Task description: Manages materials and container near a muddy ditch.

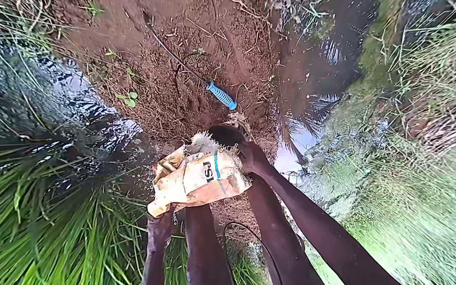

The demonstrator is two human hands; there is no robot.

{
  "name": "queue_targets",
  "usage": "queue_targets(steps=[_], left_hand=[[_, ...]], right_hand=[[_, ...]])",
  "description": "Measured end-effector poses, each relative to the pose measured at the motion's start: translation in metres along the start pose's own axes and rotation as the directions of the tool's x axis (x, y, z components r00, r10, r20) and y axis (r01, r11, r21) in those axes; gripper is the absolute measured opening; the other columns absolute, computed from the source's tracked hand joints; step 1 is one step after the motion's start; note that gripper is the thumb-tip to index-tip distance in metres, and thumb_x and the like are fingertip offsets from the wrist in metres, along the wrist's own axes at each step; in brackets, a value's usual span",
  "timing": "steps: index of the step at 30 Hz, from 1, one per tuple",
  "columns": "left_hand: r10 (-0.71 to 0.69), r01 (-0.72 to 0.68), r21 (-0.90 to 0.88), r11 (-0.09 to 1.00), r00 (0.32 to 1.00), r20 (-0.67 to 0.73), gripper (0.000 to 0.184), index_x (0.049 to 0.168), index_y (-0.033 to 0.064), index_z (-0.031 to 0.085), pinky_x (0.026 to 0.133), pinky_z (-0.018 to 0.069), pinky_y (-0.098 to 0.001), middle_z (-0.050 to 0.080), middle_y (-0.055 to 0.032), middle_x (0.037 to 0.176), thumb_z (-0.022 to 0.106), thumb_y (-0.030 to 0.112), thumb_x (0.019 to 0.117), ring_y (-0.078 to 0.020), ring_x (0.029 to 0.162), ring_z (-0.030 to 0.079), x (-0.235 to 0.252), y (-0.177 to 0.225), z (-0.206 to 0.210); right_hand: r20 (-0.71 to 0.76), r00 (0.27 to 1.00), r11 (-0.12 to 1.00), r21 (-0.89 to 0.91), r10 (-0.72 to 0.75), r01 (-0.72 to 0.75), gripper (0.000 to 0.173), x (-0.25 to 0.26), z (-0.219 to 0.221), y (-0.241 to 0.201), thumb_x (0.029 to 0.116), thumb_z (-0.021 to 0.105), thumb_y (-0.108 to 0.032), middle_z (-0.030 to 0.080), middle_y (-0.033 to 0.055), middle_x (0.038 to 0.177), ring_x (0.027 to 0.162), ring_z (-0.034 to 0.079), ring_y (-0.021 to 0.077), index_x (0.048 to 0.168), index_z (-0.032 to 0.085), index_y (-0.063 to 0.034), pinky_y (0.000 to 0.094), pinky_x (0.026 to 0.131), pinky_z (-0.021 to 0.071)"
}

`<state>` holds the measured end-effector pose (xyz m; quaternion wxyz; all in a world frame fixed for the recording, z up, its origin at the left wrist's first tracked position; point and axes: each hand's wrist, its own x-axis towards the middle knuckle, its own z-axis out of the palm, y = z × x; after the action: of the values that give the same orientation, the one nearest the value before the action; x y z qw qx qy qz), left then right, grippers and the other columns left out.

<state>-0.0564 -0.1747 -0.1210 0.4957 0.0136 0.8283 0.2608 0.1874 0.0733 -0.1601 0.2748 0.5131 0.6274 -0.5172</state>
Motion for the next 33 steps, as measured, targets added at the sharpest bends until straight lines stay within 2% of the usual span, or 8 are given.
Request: queue_targets(steps=[3,7,11,15,20,23,28,33], left_hand=[[0.033,-0.033,-0.003,0.999,0.999,0.009,0.039,0.124,-0.0134,0.053,0.093,0.054,-0.0179,0.068,-0.0057,0.11,0.068,-0.001,0.0901,0.0037,0.1,0.065,-0.002,-0.005,-0.001],[0.021,-0.021,0.018,1.0,1.0,-0.005,0.039,0.124,-0.0136,0.054,0.093,0.0529,-0.0165,0.068,-0.0064,0.11,0.069,0.001,0.0903,0.0048,0.101,0.064,-0.004,-0.002,0.001],[0.007,-0.007,-0.002,1.0,1.0,-0.014,0.037,0.123,-0.0125,0.056,0.093,0.0533,-0.0167,0.069,-0.006,0.11,0.069,-0.001,0.0898,0.0041,0.1,0.065,-0.001,-0.003,0.002],[0.027,-0.029,-0.054,0.998,0.999,-0.03,0.033,0.12,-0.0117,0.057,0.092,0.0549,-0.017,0.071,-0.0023,0.106,0.067,-0.004,0.0897,0.0047,0.097,0.066,-0.002,0.0,0.005],[0.027,-0.031,-0.066,0.997,0.997,-0.067,0.032,0.118,-0.0107,0.057,0.091,0.0545,-0.0161,0.07,0.0022,0.102,0.066,-0.005,0.0878,0.0067,0.095,0.066,-0.004,0.004,0.011],[0.032,-0.037,-0.041,0.999,0.994,-0.101,0.031,0.116,-0.0128,0.057,0.091,0.054,-0.0147,0.07,0.0015,0.101,0.067,-0.006,0.0874,0.0089,0.095,0.065,-0.007,0.008,0.014],[0.017,-0.02,-0.03,0.999,0.993,-0.113,0.033,0.116,-0.0134,0.056,0.091,0.0535,-0.014,0.069,0.002,0.102,0.068,-0.004,0.0875,0.0107,0.095,0.064,-0.008,0.006,0.016],[0.016,-0.017,-0.011,1.0,0.993,-0.121,0.036,0.119,-0.0156,0.054,0.093,0.0523,-0.0137,0.068,-0.0017,0.105,0.069,-0.004,0.0878,0.0102,0.097,0.063,-0.006,0.007,0.016]], right_hand=[[0.183,0.983,0.983,-0.183,0.015,0.019,0.023,0.003,0.001,-0.001,0.1013,0.056,-0.013,0.065,0.0187,0.126,0.126,0.055,0.0389,0.115,0.071,-0.0007,0.0567,0.102,0.0422],[-0.08,0.989,0.992,-0.019,-0.125,0.123,0.03,0.013,-0.006,0.01,0.0991,0.057,-0.008,0.069,0.0214,0.118,0.113,0.064,0.0391,0.125,0.07,-0.0037,0.0559,0.098,0.0492],[-0.307,0.948,0.99,0.079,-0.09,0.119,0.032,0.066,-0.032,-0.017,0.1012,0.057,-0.014,0.068,0.0205,0.119,0.109,0.067,0.0362,0.131,0.066,-0.0043,0.0535,0.093,0.0534],[-0.348,0.936,0.999,-0.027,-0.042,0.035,0.051,0.146,-0.061,-0.07,0.0977,0.065,-0.027,0.058,0.0208,0.136,0.123,0.058,0.0384,0.146,0.056,-0.0124,0.0552,0.096,0.0515],[-0.293,0.955,0.986,-0.164,-0.047,-0.002,0.04,0.203,-0.075,-0.116,0.0992,0.061,-0.024,0.055,0.0179,0.141,0.131,0.053,0.0357,0.137,0.063,-0.0106,0.0539,0.097,0.0519],[-0.24,0.969,0.982,-0.19,-0.051,0.005,0.034,0.211,-0.079,-0.117,0.1038,0.052,-0.019,0.056,0.0166,0.143,0.133,0.051,0.0366,0.133,0.066,-0.0099,0.0558,0.101,0.0468],[-0.291,0.952,0.993,-0.091,-0.098,0.075,0.029,0.186,-0.107,-0.094,0.1044,0.05,-0.013,0.061,0.0197,0.134,0.123,0.06,0.0361,0.124,0.067,0.0012,0.0514,0.1,0.0508],[-0.556,0.831,0.984,0.16,0.022,0.081,0.028,0.145,-0.138,-0.034,0.1052,0.049,-0.011,0.064,0.022,0.12,0.11,0.064,0.0342,0.121,0.065,0.0049,0.0484,0.096,0.0524]])
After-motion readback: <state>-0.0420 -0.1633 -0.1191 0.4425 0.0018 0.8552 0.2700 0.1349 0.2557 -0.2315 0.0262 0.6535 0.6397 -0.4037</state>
